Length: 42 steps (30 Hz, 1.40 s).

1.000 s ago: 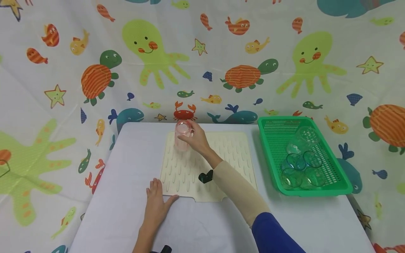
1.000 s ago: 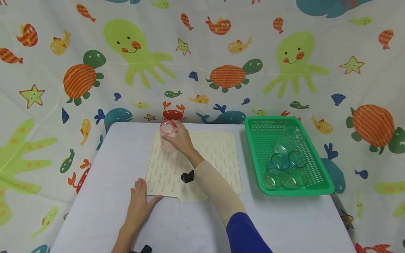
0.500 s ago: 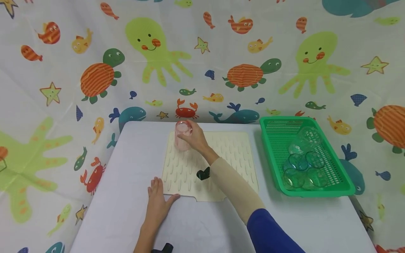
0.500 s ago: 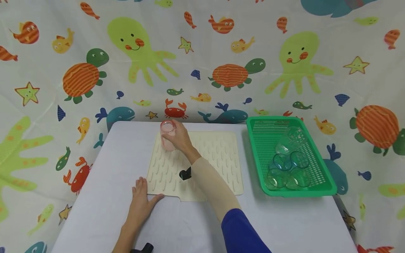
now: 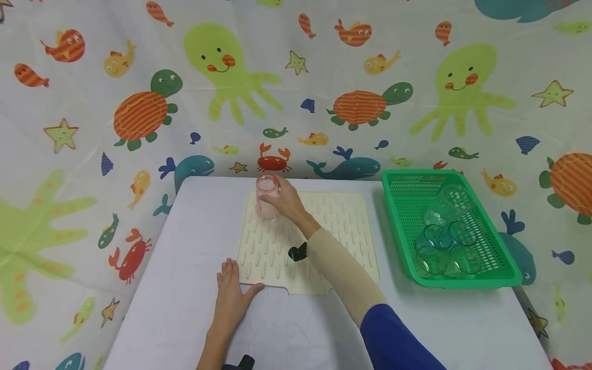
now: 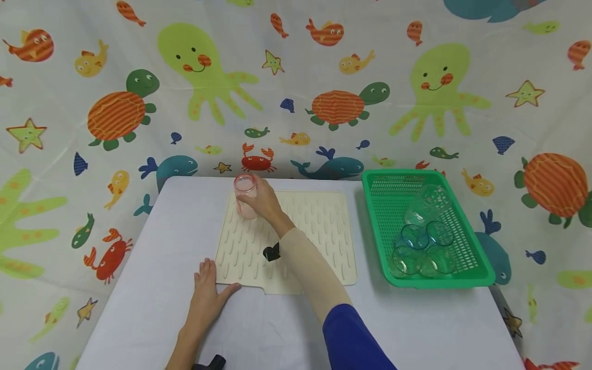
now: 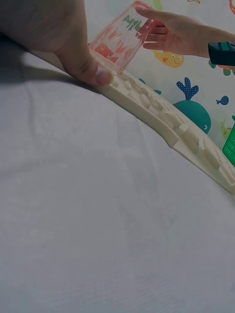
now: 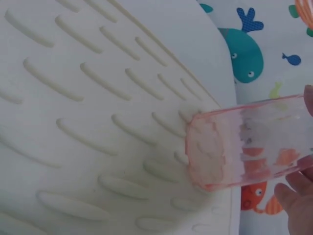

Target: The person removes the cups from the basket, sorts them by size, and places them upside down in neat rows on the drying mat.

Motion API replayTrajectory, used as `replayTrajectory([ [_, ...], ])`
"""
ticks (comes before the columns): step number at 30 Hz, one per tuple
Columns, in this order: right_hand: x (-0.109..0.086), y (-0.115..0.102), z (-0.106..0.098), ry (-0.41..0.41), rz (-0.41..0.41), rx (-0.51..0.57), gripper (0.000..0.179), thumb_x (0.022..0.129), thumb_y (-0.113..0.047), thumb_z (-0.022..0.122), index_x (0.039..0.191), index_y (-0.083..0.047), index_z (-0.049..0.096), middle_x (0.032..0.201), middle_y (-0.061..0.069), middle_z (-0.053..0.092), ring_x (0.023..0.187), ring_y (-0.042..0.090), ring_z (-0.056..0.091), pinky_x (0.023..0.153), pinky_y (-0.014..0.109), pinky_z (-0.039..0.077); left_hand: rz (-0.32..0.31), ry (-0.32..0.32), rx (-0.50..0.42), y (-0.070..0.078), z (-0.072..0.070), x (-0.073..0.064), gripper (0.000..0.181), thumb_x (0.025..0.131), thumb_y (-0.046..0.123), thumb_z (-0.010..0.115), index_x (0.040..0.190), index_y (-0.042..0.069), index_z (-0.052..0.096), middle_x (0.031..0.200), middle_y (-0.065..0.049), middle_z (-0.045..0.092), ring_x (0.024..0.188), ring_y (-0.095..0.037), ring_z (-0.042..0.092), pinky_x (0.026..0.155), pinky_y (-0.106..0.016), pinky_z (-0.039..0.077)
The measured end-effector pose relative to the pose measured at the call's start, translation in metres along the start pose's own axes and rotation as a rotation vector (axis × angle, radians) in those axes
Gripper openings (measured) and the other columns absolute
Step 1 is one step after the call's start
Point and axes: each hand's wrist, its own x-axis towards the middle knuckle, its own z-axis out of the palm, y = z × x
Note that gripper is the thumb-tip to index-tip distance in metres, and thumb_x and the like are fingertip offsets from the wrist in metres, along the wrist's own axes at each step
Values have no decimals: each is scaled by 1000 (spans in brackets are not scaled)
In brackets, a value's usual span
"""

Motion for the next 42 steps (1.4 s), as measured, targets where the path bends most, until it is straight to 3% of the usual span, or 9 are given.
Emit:
replayTrajectory([
  [4, 0, 1, -3, -18, 17, -35, 80, 88, -37, 77, 152, -10, 39, 151, 10, 50, 139, 27, 49, 115, 48, 44, -4, -4, -3, 1, 0, 0, 112, 82, 45, 81, 154, -13, 18, 164, -31, 10, 155, -45, 7, 128, -57, 6],
  [9, 0, 1, -10, -47, 39, -131, 93, 86, -47, 77, 157, -13, 29, 160, 9, 39, 147, 27, 39, 119, 49, 40, 2, 5, -18, 1, 2, -1, 112, 82, 45, 80, 153, -14, 19, 164, -32, 10, 154, -46, 7, 128, -57, 5],
  [17, -3, -11, -34, -39, -49, -254, 89, 92, -55, 65, 159, -13, 26, 165, 9, 29, 153, 27, 29, 123, 48, 33, 18, 35, -21, -3, 2, 0, 112, 81, 45, 81, 153, -14, 19, 164, -32, 12, 155, -46, 8, 128, -57, 5],
  [24, -11, -18, -53, 2, -126, -309, 85, 95, -58, 58, 159, -12, 26, 162, 9, 34, 150, 27, 33, 123, 48, 34, 0, 7, -27, -2, 2, 0, 113, 82, 48, 80, 155, -12, 17, 166, -29, 9, 156, -42, 4, 129, -55, 3],
  [33, -26, -22, -79, 61, -173, -344, 80, 94, -54, 62, 156, -12, 32, 161, 10, 36, 149, 28, 34, 123, 49, 35, 27, 67, -38, -1, 4, 0, 112, 79, 46, 82, 152, -15, 23, 163, -33, 15, 154, -47, 11, 128, -58, 6],
  [42, -40, -13, -124, 163, -167, -323, 85, 93, -54, 64, 156, -8, 31, 163, 12, 33, 151, 29, 31, 123, 53, 32, -16, 6, -34, -1, 3, 1, 113, 81, 48, 80, 155, -11, 18, 166, -28, 9, 156, -41, 3, 129, -53, 1],
])
